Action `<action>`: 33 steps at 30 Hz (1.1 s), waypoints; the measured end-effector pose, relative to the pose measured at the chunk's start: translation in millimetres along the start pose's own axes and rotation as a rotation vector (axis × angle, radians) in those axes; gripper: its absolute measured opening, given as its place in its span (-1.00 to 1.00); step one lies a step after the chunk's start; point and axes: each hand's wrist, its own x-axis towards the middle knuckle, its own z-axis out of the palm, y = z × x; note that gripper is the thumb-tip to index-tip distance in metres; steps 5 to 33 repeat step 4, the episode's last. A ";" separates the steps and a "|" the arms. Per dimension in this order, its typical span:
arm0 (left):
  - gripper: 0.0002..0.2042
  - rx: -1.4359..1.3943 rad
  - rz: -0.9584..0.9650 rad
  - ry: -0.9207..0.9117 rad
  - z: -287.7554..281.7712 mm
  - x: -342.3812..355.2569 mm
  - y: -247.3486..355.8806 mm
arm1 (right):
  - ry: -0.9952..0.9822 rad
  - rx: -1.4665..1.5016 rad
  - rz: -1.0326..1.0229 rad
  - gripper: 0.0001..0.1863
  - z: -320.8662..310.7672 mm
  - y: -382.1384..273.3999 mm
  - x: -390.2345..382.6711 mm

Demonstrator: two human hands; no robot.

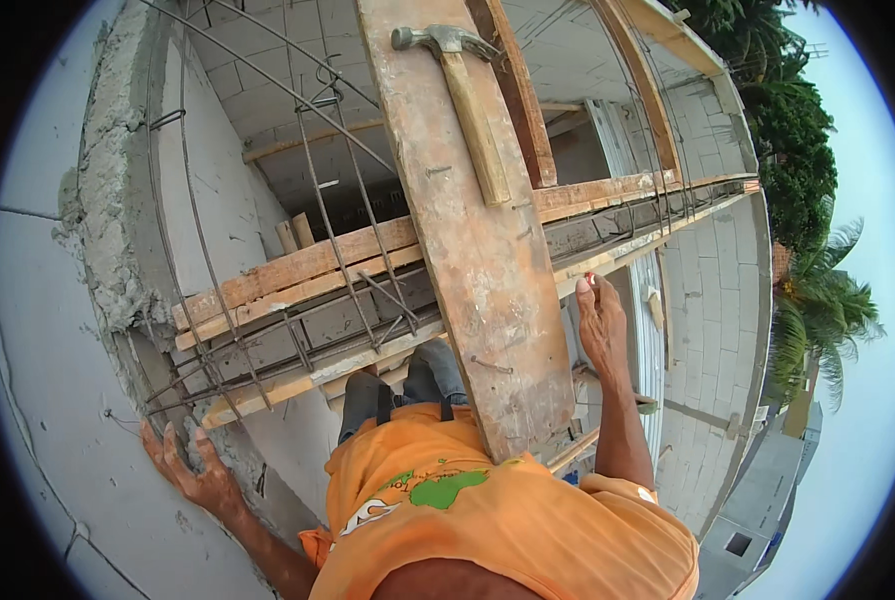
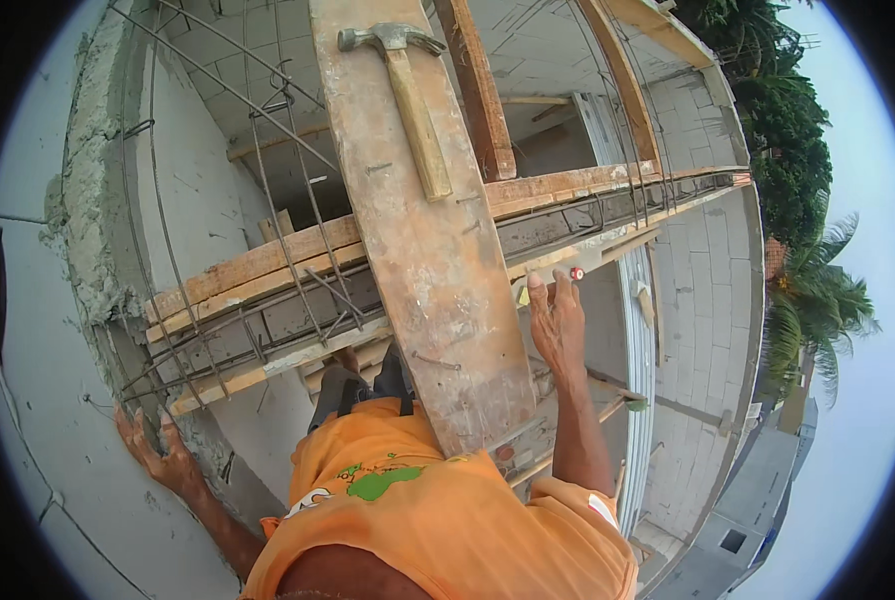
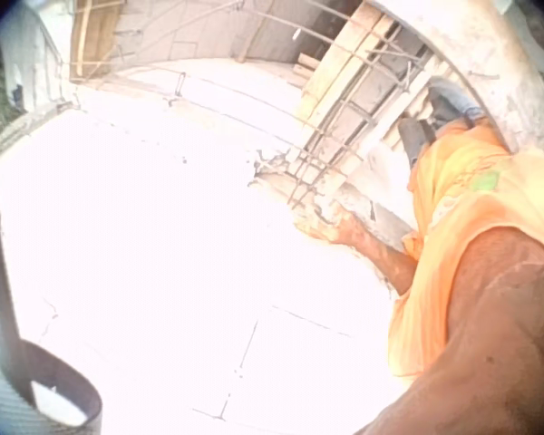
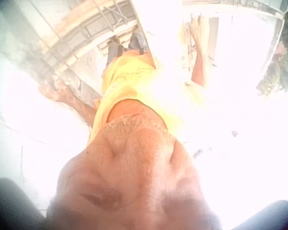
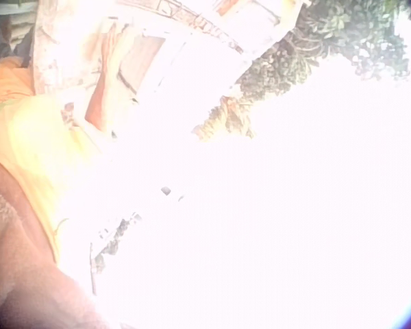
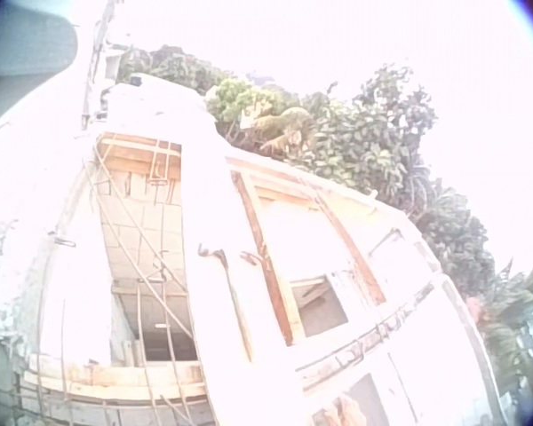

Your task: The person positions wooden beams on top of a building structure, drives nails into a wooden support using a hammer, and then lifts and aligns a curved wooden board.

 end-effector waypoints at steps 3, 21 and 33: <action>-0.68 -0.069 -0.007 0.006 12.7 -1.9 -16.2 | -0.343 0.233 0.154 -0.16 12.6 57.9 -51.6; -0.69 -0.238 -0.111 0.007 19.3 -7.2 -15.2 | -0.364 0.342 0.139 -0.11 21.5 57.5 -66.1; -0.69 -0.238 -0.111 0.007 19.3 -7.2 -15.2 | -0.364 0.342 0.139 -0.11 21.5 57.5 -66.1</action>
